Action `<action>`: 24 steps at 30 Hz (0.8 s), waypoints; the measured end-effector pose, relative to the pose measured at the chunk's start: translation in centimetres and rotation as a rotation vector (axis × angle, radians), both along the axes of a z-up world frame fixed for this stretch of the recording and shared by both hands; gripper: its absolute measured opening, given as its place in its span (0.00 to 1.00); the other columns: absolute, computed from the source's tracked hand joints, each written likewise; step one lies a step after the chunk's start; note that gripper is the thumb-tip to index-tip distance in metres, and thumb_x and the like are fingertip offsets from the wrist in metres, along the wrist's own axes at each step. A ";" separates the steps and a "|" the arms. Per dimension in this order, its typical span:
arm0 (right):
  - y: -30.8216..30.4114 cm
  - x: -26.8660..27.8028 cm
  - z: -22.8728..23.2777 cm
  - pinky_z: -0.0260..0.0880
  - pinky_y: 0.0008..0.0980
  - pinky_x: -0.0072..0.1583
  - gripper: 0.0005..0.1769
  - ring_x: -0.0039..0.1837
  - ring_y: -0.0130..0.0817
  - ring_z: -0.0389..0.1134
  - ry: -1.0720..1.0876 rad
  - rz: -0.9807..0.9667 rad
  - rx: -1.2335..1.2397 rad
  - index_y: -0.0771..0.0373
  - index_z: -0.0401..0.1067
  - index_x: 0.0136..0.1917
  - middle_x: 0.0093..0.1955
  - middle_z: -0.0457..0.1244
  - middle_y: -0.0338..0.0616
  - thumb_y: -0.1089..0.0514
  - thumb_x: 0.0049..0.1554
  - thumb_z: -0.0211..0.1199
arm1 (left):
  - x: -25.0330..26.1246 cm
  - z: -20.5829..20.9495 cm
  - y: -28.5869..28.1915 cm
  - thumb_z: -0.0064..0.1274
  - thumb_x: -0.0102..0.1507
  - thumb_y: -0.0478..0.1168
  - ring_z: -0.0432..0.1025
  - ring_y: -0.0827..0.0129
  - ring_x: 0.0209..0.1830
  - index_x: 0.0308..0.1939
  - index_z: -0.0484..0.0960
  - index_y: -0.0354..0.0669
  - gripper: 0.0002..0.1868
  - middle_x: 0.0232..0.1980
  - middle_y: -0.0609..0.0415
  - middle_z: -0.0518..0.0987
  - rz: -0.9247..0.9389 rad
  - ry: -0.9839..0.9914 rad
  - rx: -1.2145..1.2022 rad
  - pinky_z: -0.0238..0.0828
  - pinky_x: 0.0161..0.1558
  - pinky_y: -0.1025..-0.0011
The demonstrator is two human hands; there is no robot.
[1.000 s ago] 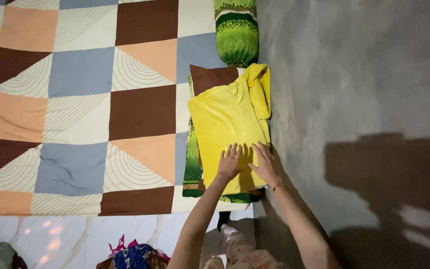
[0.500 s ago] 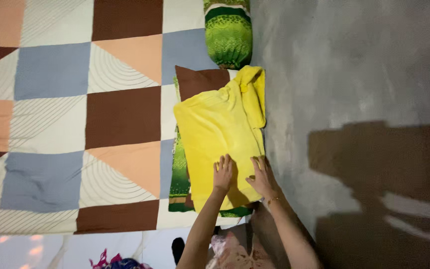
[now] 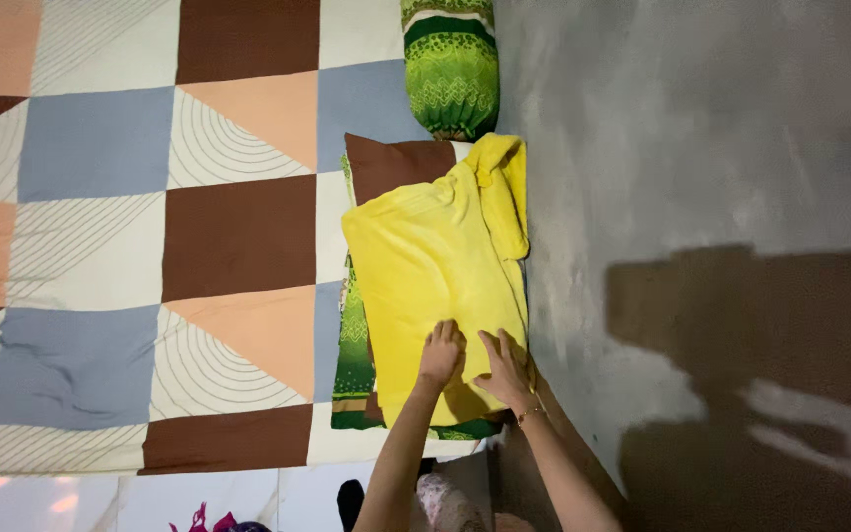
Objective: The person folds and stacks several pieces of bedding on a bed, including a patterned sheet, a floral blanket, a blue towel, a yellow towel, and a green pillow. They then roll the bedsheet and place it on the floor.
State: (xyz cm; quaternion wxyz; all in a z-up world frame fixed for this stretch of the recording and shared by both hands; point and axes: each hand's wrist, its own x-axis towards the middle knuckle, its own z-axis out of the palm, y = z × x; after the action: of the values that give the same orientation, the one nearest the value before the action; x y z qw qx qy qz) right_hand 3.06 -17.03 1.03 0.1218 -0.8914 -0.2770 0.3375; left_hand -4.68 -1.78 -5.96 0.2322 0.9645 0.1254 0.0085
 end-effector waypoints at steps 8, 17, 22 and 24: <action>3.1 -1.3 0.8 0.37 0.54 0.80 0.65 0.85 0.51 0.34 0.009 0.005 -0.018 0.49 0.41 0.80 0.85 0.35 0.45 0.51 0.43 0.82 | 0.8 8.5 2.1 0.47 0.64 0.45 0.76 0.36 0.34 0.54 0.72 0.35 0.20 0.30 0.34 0.79 0.178 0.042 -0.426 0.73 0.41 0.45; 6.7 -1.1 3.4 0.56 0.46 0.77 0.37 0.80 0.55 0.53 -0.101 -0.295 0.959 0.61 0.51 0.81 0.83 0.47 0.57 0.46 0.64 0.54 | -1.4 21.9 3.6 0.52 0.58 0.49 0.75 0.40 0.30 0.42 0.76 0.43 0.16 0.27 0.38 0.77 0.095 -0.251 -0.486 0.74 0.37 0.48; 12.9 -2.2 6.1 0.59 0.45 0.75 0.26 0.77 0.53 0.59 -0.245 -0.188 1.104 0.66 0.66 0.73 0.79 0.55 0.63 0.54 0.64 0.55 | -6.3 24.8 7.3 0.63 0.55 0.58 0.78 0.40 0.37 0.60 0.67 0.44 0.37 0.34 0.35 0.81 0.251 -0.068 -0.588 0.75 0.42 0.51; 15.6 -3.2 7.5 0.64 0.41 0.72 0.22 0.72 0.50 0.65 -0.253 -0.170 1.099 0.67 0.70 0.68 0.73 0.61 0.61 0.57 0.64 0.55 | -8.3 25.1 9.7 0.70 0.49 0.55 0.75 0.41 0.51 0.68 0.53 0.39 0.54 0.50 0.30 0.76 0.264 -0.330 -0.598 0.73 0.53 0.55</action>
State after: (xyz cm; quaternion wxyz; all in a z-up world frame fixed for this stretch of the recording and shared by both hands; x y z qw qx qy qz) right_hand -0.18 -1.47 8.56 0.5603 -0.7496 -0.3516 0.0233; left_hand -12.96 7.90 19.13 0.5182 0.8150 0.2063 0.1569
